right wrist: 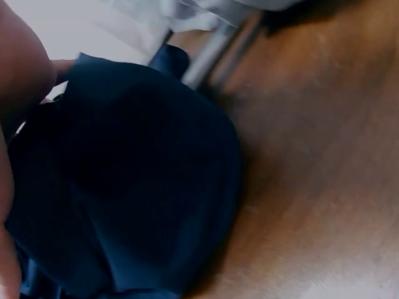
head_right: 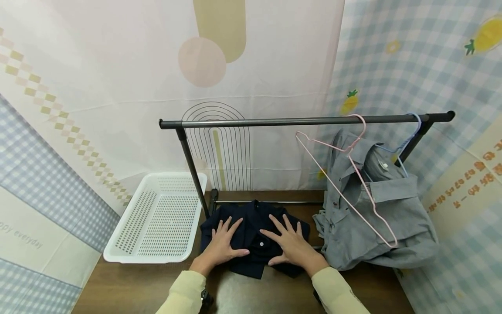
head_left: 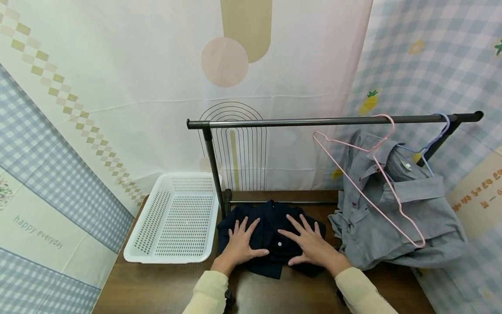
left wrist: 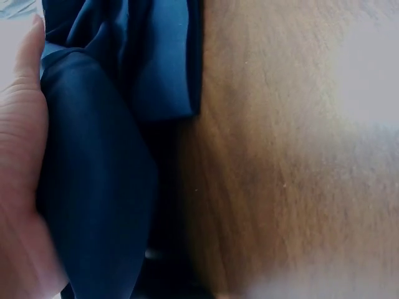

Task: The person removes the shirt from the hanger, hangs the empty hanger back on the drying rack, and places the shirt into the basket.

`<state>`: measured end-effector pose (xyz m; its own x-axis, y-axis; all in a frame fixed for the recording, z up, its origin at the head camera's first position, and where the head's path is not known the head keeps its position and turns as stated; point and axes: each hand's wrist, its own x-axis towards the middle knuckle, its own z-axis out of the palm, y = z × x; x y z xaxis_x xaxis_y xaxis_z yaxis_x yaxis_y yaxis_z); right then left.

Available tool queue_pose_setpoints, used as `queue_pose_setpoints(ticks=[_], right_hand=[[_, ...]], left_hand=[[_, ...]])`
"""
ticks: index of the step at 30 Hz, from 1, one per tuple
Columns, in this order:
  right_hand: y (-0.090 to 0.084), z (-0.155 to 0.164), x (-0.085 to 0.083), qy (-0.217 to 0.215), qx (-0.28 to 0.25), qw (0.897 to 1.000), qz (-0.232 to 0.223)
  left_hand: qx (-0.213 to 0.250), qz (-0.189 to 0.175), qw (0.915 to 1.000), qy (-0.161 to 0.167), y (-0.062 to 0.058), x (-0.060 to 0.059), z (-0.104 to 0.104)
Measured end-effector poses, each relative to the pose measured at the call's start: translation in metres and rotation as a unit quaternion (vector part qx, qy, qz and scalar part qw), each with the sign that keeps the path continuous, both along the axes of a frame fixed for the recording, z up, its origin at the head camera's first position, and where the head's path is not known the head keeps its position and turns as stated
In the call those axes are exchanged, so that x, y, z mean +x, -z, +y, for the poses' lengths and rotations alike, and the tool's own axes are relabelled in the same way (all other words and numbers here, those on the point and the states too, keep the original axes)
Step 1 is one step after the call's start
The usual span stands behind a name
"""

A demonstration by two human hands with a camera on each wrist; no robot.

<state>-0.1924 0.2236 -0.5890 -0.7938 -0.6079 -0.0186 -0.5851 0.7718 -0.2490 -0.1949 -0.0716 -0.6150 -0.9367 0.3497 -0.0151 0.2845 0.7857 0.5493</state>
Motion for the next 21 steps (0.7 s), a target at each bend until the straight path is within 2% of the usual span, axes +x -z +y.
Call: queue_pose_setpoints(ticks=[15, 21], right_hand=[[0.036, -0.004, -0.015, 0.036, -0.027, 0.997, -0.07], [0.046, -0.006, -0.014, 0.051, -0.008, 0.996, -0.077]], left_hand=[[-0.01, -0.022, 0.9997, 0.007, 0.012, -0.003, 0.005], [-0.059, -0.015, 0.9981, 0.012, 0.018, -0.001, 0.009]])
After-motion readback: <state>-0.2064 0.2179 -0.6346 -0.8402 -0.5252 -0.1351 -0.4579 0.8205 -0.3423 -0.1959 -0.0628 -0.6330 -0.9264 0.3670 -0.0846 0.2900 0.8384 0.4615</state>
